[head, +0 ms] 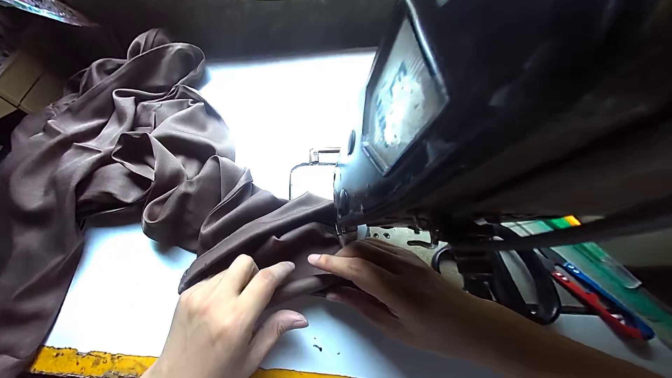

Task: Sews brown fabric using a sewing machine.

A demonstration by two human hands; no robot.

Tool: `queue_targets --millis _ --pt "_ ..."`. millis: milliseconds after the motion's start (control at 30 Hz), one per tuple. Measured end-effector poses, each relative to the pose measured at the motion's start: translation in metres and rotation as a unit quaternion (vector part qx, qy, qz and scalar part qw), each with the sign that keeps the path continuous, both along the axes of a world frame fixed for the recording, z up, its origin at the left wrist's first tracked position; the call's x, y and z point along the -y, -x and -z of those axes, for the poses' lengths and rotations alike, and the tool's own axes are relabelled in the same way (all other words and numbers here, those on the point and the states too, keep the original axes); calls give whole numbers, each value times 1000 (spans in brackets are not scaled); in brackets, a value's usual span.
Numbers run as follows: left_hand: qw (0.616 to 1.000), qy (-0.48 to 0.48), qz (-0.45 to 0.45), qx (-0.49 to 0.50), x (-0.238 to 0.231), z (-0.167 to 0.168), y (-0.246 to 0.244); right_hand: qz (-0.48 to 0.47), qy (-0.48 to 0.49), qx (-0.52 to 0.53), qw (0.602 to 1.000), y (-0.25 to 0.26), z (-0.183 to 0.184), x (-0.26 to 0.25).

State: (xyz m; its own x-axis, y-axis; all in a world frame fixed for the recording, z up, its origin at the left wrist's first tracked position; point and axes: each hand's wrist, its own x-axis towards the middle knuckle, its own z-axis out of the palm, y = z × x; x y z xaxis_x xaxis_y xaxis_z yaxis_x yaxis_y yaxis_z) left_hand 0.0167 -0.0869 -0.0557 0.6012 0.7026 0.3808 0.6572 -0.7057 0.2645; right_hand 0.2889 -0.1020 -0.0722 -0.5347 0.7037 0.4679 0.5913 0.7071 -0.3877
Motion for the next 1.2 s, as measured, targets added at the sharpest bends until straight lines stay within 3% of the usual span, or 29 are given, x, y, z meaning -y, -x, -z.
queue_targets --millis 233,500,1200 --pt "989 -134 -1 62 25 20 6 -44 -81 32 995 -4 6 4" --pt "994 -108 21 -6 44 19 2 -78 -97 57 991 -5 4 7" --pt "990 -135 30 22 45 23 0 -87 -120 74 986 2 1 8"
